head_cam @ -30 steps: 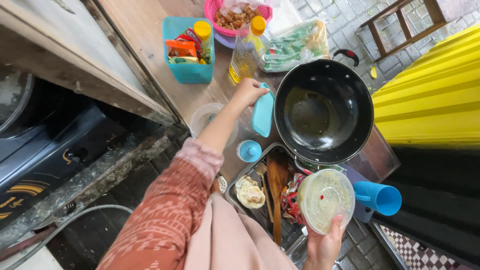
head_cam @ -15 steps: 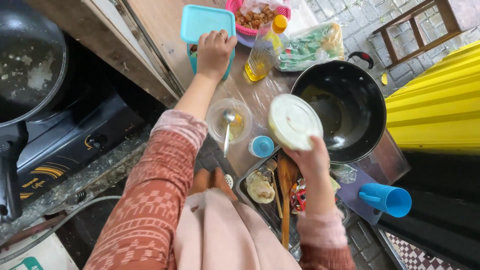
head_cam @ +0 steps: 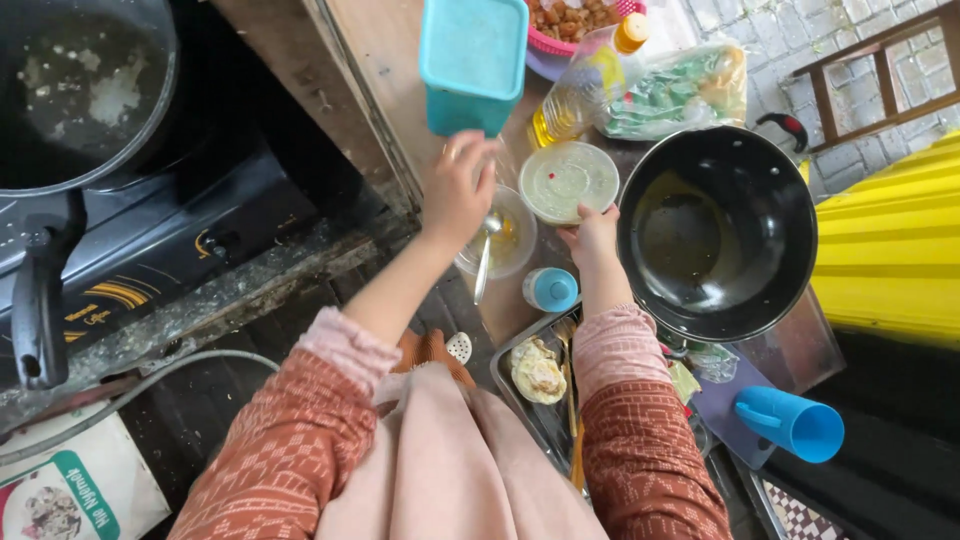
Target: The person is cooking noodles in a pot and frying an egg in a pan on a gas stove, then mixing the noodles with ingredients in a bowl.
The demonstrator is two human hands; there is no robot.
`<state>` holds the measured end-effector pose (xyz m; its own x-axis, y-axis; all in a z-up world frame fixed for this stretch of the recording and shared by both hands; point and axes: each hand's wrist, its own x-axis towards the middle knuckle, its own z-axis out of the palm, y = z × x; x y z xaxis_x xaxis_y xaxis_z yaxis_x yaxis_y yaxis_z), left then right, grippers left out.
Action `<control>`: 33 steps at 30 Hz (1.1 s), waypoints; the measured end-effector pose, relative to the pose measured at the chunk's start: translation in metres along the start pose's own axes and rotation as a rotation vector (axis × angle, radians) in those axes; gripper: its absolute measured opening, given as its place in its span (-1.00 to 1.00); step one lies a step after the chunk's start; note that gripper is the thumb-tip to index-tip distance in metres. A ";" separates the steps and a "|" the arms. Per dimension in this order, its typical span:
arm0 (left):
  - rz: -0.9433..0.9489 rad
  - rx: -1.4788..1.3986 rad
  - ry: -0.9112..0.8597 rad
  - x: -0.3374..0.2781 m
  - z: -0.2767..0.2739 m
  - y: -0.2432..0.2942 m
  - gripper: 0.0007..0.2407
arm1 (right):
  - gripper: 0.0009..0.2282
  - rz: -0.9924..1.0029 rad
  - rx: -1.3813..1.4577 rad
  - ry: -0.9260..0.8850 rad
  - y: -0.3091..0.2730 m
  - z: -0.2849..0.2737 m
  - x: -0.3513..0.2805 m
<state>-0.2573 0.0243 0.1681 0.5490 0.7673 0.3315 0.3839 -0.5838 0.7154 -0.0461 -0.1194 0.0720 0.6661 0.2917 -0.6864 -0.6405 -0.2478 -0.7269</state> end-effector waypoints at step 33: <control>-0.990 -0.929 -0.227 -0.131 0.035 -0.076 -0.37 | -0.83 -1.083 -1.987 0.215 0.120 -0.028 -0.087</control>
<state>-0.3320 -0.0410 0.0487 0.4819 0.6428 -0.5955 0.0986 0.6355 0.7658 -0.1706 -0.2005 0.0439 0.4930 0.8690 -0.0431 0.8393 -0.4619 0.2868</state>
